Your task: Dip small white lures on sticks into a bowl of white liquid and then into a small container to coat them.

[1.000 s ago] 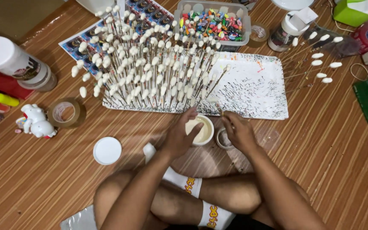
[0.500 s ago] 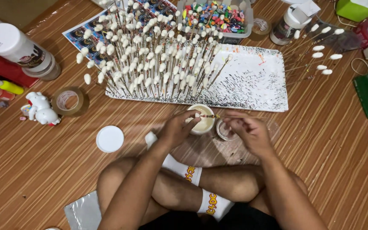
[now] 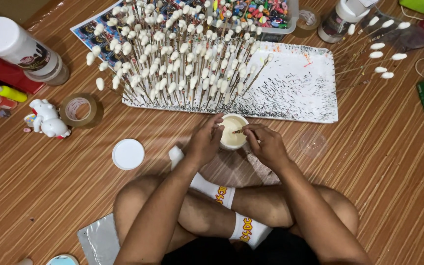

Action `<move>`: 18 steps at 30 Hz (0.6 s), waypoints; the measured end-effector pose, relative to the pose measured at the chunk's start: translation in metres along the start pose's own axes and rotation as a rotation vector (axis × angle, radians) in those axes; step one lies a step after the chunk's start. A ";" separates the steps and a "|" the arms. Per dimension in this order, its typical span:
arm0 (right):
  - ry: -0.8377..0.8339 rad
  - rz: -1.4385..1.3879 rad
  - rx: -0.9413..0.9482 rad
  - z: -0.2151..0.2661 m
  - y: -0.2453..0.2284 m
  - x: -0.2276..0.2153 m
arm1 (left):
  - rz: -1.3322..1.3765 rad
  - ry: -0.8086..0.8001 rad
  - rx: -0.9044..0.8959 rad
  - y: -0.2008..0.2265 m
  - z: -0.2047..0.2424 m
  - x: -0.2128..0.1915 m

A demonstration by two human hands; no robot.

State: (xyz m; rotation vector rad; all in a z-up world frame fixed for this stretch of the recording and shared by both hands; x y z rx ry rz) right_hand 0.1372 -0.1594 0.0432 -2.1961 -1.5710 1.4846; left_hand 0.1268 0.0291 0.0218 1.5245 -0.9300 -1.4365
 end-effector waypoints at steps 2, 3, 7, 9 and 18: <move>-0.004 -0.004 0.019 -0.002 -0.003 0.000 | -0.003 0.000 -0.003 -0.007 -0.002 0.003; -0.006 -0.008 0.036 -0.003 -0.004 0.000 | -0.007 0.001 -0.004 -0.010 -0.003 0.005; -0.008 0.003 0.055 0.001 0.003 0.004 | -0.013 0.007 -0.018 -0.011 -0.002 0.005; 0.005 0.008 0.041 0.000 0.001 0.002 | -0.003 0.009 -0.042 -0.011 -0.001 0.004; 0.038 0.006 0.066 0.003 0.004 0.002 | -0.012 0.055 0.034 -0.009 -0.002 0.001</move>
Point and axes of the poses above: each hand's wrist, its own z-axis away from the middle knuckle, its own x-axis out of the palm, y = z × x, the point moved 10 cm from there along -z, towards the middle knuckle, and after that the axes turned 10 degrees about -x, right-handed, at the moved point
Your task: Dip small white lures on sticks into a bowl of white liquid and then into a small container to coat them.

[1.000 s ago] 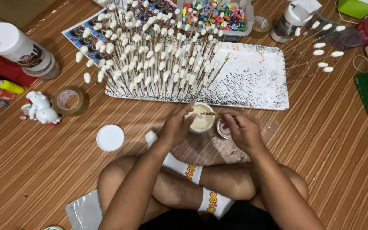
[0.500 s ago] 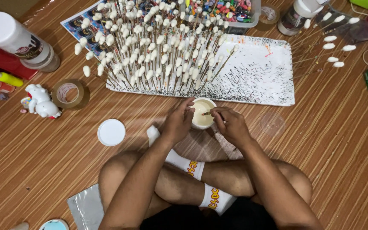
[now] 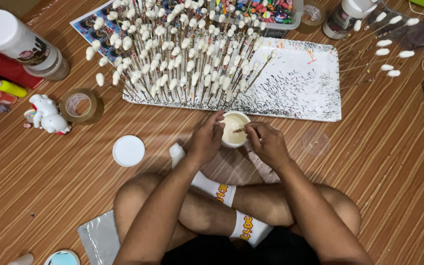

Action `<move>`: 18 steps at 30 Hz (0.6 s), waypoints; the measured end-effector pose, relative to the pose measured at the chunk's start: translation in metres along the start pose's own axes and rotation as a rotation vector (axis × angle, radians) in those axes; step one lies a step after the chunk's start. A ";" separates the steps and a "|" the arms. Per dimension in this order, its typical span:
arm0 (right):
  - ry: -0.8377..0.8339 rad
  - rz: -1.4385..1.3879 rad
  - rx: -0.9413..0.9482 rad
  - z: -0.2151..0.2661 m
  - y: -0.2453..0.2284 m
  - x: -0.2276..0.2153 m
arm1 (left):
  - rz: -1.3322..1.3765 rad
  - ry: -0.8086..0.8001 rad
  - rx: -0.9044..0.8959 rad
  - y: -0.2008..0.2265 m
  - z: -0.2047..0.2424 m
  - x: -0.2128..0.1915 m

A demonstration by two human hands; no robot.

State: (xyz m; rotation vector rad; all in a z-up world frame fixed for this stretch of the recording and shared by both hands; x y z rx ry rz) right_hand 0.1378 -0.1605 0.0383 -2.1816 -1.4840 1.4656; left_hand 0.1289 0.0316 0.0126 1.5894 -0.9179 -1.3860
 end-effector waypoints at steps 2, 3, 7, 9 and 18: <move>0.008 -0.005 -0.002 0.000 -0.001 -0.002 | 0.001 0.003 0.005 0.000 0.001 0.000; 0.017 -0.010 -0.006 -0.001 -0.002 -0.004 | 0.001 0.006 0.011 0.000 0.001 0.000; 0.024 0.123 -0.060 -0.003 -0.011 -0.004 | -0.006 0.000 0.006 -0.004 -0.001 0.002; 0.054 0.053 -0.015 -0.001 -0.002 -0.004 | 0.009 0.003 -0.018 -0.002 -0.002 0.000; 0.294 -0.128 -0.030 0.009 -0.013 -0.048 | 0.088 -0.150 -0.372 -0.020 0.010 0.015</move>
Point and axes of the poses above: each hand's wrist, its own z-axis away from the middle knuckle, its own x-axis out of the palm, y = z × x, the point moved 10 cm from there along -z, towards the middle knuckle, and after that the axes turned 10 degrees about -x, right-handed, at the moved point
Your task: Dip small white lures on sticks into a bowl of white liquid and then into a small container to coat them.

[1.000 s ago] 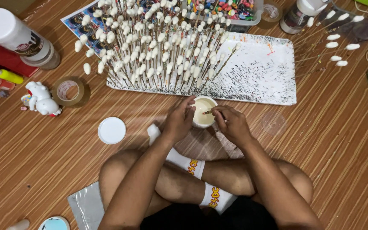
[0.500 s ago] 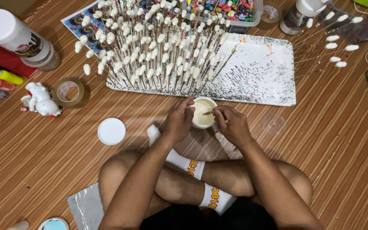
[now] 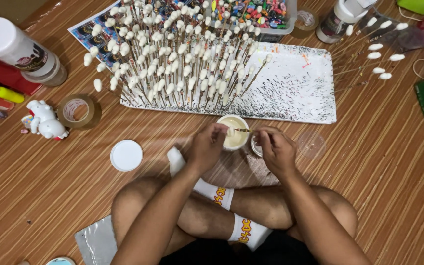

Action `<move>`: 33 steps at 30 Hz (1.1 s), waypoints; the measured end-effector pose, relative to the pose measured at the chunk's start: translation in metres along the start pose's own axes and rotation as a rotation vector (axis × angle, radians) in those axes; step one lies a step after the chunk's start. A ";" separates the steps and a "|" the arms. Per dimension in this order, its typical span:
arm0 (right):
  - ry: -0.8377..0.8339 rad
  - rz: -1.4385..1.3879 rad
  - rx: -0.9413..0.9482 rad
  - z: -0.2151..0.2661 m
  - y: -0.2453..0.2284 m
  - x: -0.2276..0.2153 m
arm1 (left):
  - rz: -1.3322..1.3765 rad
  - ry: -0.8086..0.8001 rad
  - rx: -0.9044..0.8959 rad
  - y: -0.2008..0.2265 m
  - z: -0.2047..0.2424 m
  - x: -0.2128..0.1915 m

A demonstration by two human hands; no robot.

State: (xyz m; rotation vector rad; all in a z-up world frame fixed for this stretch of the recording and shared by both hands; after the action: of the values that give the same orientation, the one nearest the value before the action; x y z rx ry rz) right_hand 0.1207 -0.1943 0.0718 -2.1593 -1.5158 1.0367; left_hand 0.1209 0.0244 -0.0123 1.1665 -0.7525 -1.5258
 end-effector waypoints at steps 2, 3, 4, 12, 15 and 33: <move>0.008 -0.027 0.000 0.004 -0.002 -0.005 | 0.099 -0.048 0.024 0.007 0.012 0.013; 0.015 -0.056 0.002 0.007 -0.003 -0.008 | 0.199 -0.094 0.045 0.010 0.019 0.021; 0.016 -0.055 0.002 0.009 -0.007 -0.009 | 0.198 -0.096 0.046 -0.001 0.016 0.036; -0.003 0.057 -0.029 0.009 -0.025 -0.006 | 0.498 -0.348 -0.297 -0.007 0.042 0.085; -0.105 0.064 0.039 0.008 0.007 0.016 | 0.296 -0.314 -0.152 -0.027 0.030 0.104; -0.258 0.213 0.059 -0.004 0.007 0.042 | 0.171 -0.026 -0.145 -0.016 -0.005 -0.001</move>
State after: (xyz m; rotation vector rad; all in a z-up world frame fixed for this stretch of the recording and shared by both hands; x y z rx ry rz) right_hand 0.1361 -0.1585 0.0538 -2.2533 -1.3567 1.4604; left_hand 0.1199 0.0299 -0.0282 0.9524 -0.7278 -1.4300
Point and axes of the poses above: each hand's wrist, its own z-axis away from the middle knuckle, its own x-axis out of the palm, y = z × x, the point moved 10 cm from there along -z, towards the middle knuckle, and after that the axes turned 10 degrees about -x, right-handed, at the moved point
